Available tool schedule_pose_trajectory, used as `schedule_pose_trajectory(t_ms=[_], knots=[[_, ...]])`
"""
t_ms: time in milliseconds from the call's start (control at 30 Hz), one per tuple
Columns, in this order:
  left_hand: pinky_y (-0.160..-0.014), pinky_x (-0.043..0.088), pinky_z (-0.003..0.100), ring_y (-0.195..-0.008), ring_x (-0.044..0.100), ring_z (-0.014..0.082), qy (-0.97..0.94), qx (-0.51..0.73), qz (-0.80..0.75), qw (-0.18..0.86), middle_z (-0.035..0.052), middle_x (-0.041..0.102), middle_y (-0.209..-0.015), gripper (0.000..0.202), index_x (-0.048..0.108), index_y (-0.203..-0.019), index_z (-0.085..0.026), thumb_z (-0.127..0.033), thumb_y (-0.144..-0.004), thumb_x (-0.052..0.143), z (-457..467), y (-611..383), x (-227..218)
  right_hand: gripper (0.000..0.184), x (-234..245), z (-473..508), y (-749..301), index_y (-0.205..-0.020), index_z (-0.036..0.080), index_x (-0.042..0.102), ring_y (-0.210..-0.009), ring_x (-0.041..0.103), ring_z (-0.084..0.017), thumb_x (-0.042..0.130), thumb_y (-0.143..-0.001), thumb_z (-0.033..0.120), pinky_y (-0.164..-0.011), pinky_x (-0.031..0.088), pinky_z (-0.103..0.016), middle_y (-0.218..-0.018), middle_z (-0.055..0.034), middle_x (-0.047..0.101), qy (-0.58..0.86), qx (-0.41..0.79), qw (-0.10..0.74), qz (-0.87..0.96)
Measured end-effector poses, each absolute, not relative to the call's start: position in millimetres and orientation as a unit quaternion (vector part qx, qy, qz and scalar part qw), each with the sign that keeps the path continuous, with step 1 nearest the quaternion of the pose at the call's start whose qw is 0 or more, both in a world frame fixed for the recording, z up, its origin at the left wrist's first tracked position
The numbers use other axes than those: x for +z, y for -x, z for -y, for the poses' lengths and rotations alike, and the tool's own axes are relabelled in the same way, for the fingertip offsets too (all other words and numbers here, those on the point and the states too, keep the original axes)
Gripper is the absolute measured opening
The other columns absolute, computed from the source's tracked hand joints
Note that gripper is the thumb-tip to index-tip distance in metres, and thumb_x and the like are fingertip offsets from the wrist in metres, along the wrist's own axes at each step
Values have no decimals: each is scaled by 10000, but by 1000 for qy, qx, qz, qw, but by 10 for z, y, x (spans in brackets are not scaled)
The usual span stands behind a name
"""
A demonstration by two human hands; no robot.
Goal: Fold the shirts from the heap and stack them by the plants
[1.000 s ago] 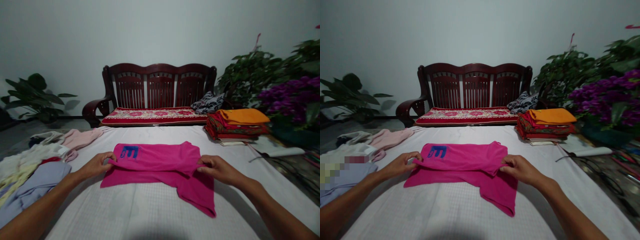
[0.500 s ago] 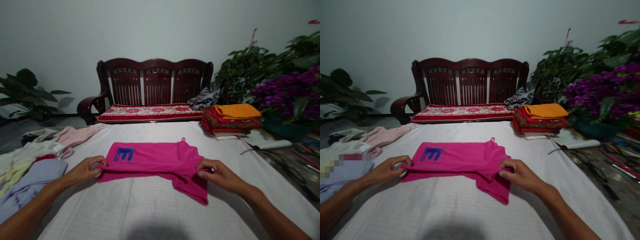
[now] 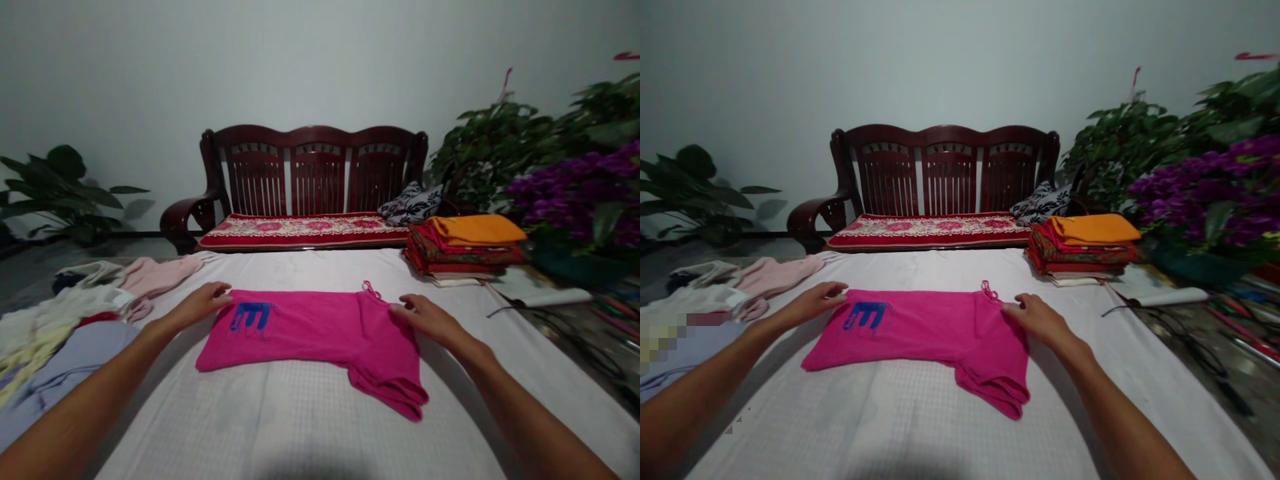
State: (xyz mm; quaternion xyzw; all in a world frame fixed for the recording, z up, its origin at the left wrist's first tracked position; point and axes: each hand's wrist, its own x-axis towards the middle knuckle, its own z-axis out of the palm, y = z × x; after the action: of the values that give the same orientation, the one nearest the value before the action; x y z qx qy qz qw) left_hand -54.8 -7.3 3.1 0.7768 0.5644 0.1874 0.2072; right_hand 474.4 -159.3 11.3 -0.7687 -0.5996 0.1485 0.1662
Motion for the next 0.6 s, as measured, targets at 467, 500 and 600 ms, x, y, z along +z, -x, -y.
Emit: schedule_pose_trajectory(t_ms=[467, 500, 600], knots=[[-570, 456, 273, -663, 612, 195, -692, 291, -580, 316, -19, 640, -730, 427, 541, -889, -204, -592, -720, 603, 187, 313, -67, 182, -207, 1443, -4551, -847, 206, 609, -757, 621, -202, 528, -831, 368, -658, 404, -278, -800, -42, 681, 724, 176, 227, 627], [-551, 450, 266, -643, 606, 189, -679, 305, -585, 323, -24, 633, -718, 433, 533, -902, -204, -589, -718, 608, 187, 317, -50, 182, -197, 1406, -4551, -833, 210, 607, -741, 614, -200, 521, -825, 370, -655, 408, -279, -771, -29, 671, 717, 183, 256, 622], [-550, 459, 263, -633, 603, 184, -659, 333, -606, 295, -29, 623, -705, 420, 530, -913, -202, -563, -714, 613, 60, 355, 5, 203, -83, 1211, -4538, -827, 207, 626, -744, 605, -203, 540, -791, 387, -664, 422, -284, -761, -21, 669, 714, 168, 336, 591]])
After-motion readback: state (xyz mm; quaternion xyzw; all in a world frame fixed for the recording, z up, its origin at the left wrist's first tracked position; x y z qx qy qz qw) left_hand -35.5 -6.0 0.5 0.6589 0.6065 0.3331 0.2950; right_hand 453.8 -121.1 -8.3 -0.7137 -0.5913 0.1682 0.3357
